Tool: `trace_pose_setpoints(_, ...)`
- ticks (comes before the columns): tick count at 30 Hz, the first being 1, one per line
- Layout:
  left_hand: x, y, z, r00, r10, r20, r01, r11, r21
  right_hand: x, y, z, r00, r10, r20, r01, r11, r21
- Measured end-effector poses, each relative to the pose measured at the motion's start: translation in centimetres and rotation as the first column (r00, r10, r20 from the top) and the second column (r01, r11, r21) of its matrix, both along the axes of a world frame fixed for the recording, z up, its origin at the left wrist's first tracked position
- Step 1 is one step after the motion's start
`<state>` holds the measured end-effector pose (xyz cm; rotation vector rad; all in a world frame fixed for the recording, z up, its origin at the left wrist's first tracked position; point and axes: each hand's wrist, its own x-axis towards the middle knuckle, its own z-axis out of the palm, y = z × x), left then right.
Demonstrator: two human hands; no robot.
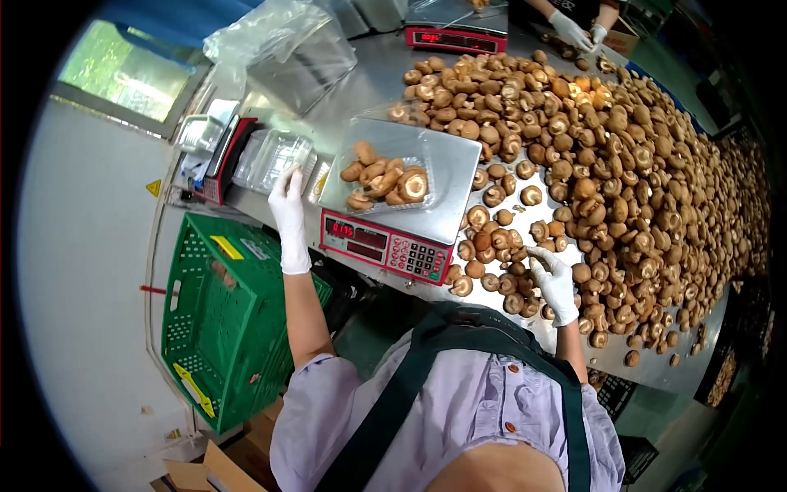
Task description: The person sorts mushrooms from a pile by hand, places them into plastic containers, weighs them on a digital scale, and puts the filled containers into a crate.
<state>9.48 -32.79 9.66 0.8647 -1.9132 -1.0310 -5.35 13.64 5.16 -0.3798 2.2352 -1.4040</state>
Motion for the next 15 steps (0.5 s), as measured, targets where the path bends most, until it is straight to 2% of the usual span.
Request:
trace_pose_setpoints(2,-0.6,-0.5,0.4,0.997,-0.080,0.004,0.080,0.997,0.016,-0.3,-1.0,0.3,0.999,0.033,-0.012,-0.033,0.999,-0.008)
trace_pose_setpoints(4,-2.0,0.1,1.3,0.983,-0.182,-0.007,0.182,0.983,0.034,-0.6,-2.7,1.3,0.985,0.129,-0.110,-0.128,0.992,0.015)
trace_pose_setpoints(5,-2.8,0.7,1.6,0.978,-0.207,0.027,0.205,0.977,0.052,-0.6,-3.9,2.0,0.986,0.124,-0.115,-0.127,0.992,-0.024)
trace_pose_setpoints(6,-3.5,1.0,1.7,0.971,-0.232,0.058,0.228,0.971,0.071,-0.7,-5.3,3.7,0.977,0.177,-0.122,-0.175,0.984,0.024)
trace_pose_setpoints(8,-5.2,0.4,0.1,0.938,-0.311,0.152,0.313,0.950,0.011,-0.8,-8.2,5.0,0.959,0.212,-0.186,-0.223,0.974,-0.042)
trace_pose_setpoints(10,-6.6,0.8,-0.1,0.899,-0.391,0.196,0.405,0.913,-0.036,-0.7,-11.6,6.1,0.905,0.247,-0.346,-0.280,0.959,-0.048)
trace_pose_setpoints(12,-7.3,1.5,0.3,0.839,-0.400,0.370,0.474,0.871,-0.133,-0.5,-15.2,7.1,0.853,0.279,-0.441,-0.319,0.947,-0.018)
trace_pose_setpoints(13,-7.5,1.7,0.5,0.824,-0.401,0.400,0.489,0.860,-0.146,-0.4,-17.0,7.5,0.794,0.289,-0.534,-0.327,0.945,0.024)
trace_pose_setpoints(14,-8.0,1.1,-0.9,0.836,-0.419,0.354,0.500,0.847,-0.181,-0.4,-19.0,7.6,0.734,0.330,-0.594,-0.342,0.935,0.096)
trace_pose_setpoints(15,-8.1,1.2,-0.5,0.841,-0.461,0.284,0.504,0.858,-0.098,-0.1,-20.9,7.7,0.705,0.337,-0.624,-0.329,0.935,0.133)
